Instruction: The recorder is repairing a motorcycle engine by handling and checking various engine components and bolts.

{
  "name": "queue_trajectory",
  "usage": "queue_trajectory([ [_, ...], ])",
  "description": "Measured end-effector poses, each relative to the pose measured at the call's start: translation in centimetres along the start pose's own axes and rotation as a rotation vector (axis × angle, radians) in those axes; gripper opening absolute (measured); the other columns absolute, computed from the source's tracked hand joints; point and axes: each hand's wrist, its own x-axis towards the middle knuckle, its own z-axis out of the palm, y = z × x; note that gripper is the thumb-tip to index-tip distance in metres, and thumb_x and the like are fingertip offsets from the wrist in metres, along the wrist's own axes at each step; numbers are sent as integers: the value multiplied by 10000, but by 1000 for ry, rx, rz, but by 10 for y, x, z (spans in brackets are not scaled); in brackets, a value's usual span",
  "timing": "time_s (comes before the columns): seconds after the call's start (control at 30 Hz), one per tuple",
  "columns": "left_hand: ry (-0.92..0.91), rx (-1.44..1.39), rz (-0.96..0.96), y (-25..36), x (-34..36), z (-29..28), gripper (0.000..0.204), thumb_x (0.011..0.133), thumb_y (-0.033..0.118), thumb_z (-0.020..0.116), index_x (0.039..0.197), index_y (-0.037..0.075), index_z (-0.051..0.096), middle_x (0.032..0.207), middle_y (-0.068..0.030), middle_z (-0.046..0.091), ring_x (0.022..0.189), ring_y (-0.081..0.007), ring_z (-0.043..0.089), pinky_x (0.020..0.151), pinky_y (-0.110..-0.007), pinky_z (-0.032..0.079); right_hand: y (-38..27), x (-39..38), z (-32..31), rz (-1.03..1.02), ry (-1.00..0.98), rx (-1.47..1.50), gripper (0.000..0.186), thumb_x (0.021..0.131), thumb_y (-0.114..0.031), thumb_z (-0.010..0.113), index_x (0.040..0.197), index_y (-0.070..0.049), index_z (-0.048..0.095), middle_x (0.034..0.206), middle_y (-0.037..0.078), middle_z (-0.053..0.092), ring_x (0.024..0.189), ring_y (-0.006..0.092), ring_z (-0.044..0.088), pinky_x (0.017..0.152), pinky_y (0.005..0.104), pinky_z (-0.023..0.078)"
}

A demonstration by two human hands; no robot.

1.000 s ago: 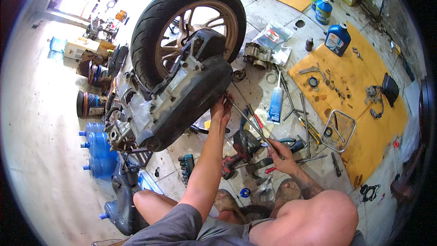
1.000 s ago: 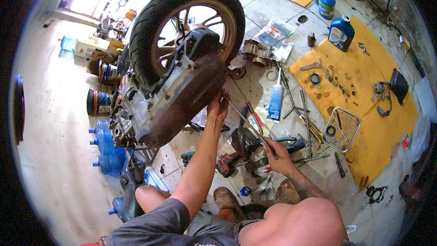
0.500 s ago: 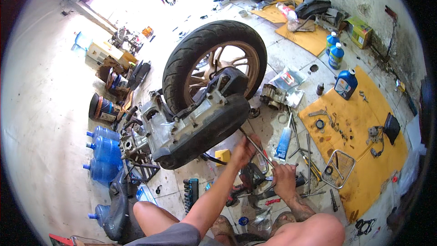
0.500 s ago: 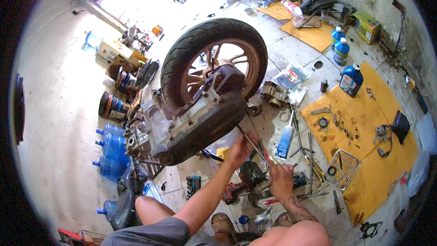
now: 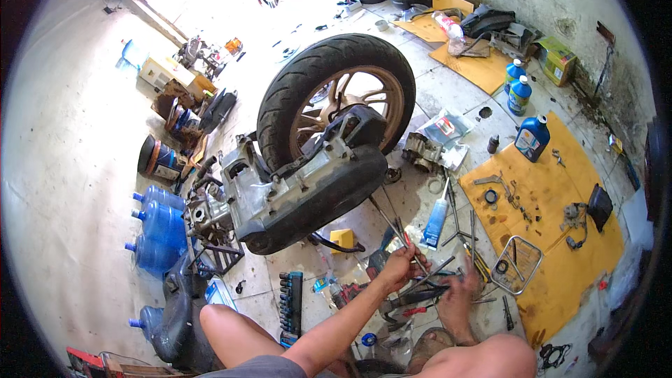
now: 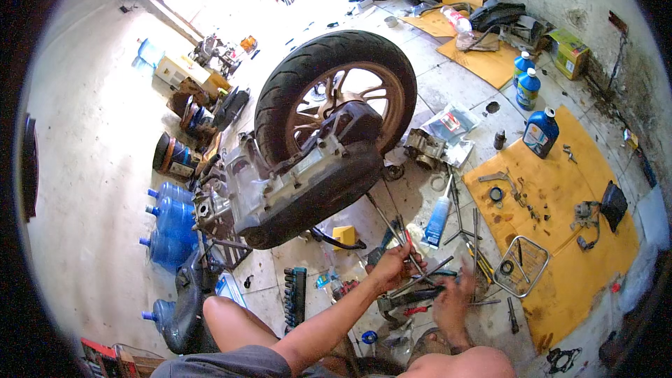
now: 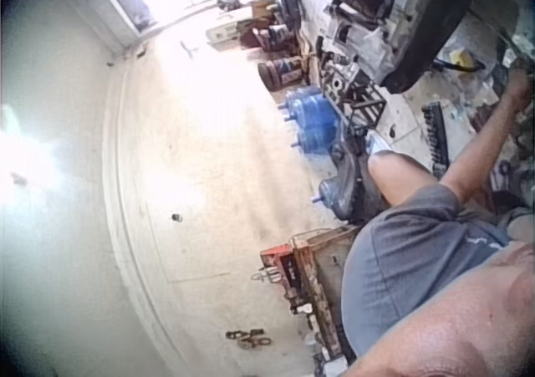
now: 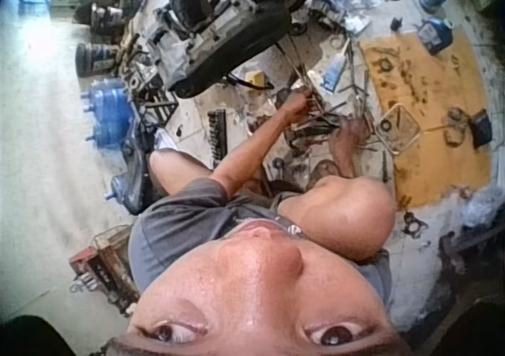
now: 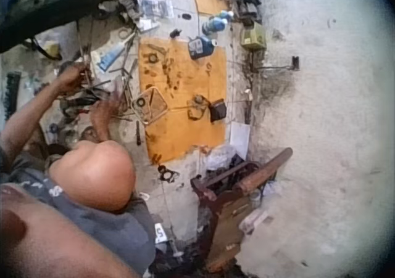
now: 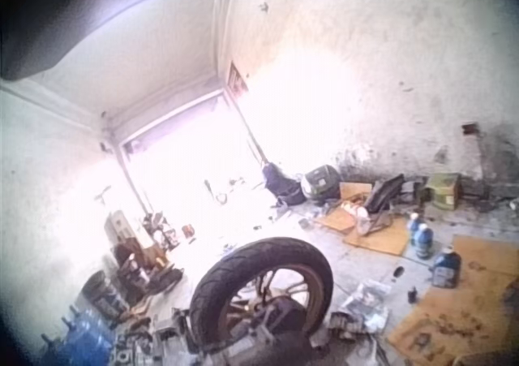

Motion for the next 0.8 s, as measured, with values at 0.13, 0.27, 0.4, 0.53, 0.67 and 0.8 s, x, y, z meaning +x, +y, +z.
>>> queue_trajectory([
  [0.13, 13, -19, 41, 3, 6, 0, 342, 1025, 397, 482, 958, 63, 514, 853, -52, 581, 876, -277, 648, 816, -434, 571, 30, -28, 21, 510, -1189, 1094, 81, 811, 24, 514, 754, -15, 556, 767, 91, 558, 803, 238, 564, 816, 385, 476],
  [0.27, 55, -118, 45, 3, 8, -2, 305, 1029, 401, 475, 965, 107, 525, 784, -9, 510, 795, -216, 580, 833, -416, 542, 27, -31, 22, 322, -1018, 559, 136, 828, 71, 466, 765, -8, 558, 790, 77, 561, 762, 182, 554, 780, 330, 490],
  [0.4, 19, -247, 68, 2, 8, -2, 302, 1027, 411, 480, 1026, 111, 511, 740, 8, 456, 706, -167, 504, 734, -355, 498, 12, -14, 12, 128, -422, 240, 146, 840, 86, 462, 900, -25, 536, 884, 74, 635, 764, 161, 584, 727, 348, 500],
  [0.53, -17, -412, 63, 3, 13, -1, 298, 1032, 386, 485, 1071, 90, 498, 693, 19, 380, 639, -132, 404, 652, -317, 437, 8, -4, 11, 62, -122, -29, 240, 859, 84, 440, 1054, -18, 534, 896, 91, 664, 744, 173, 606, 723, 368, 515],
  [0.67, -62, -391, 107, 3, 20, -3, 250, 1044, 331, 474, 1079, 83, 491, 665, 27, 345, 606, -113, 353, 624, -300, 393, 5, 1, 6, -173, -288, -447, 427, 836, 78, 467, 1241, -42, 530, 823, 108, 658, 718, 233, 628, 695, 364, 515],
  [0.8, -88, -400, 110, 2, 20, -10, 224, 1045, 309, 476, 1089, 89, 483, 653, 34, 335, 590, -105, 339, 596, -284, 355, 5, 6, 0, -113, -172, -510, 587, 811, 60, 509, 1381, -79, 511, 829, 122, 666, 779, 288, 655, 725, 369, 519],
])
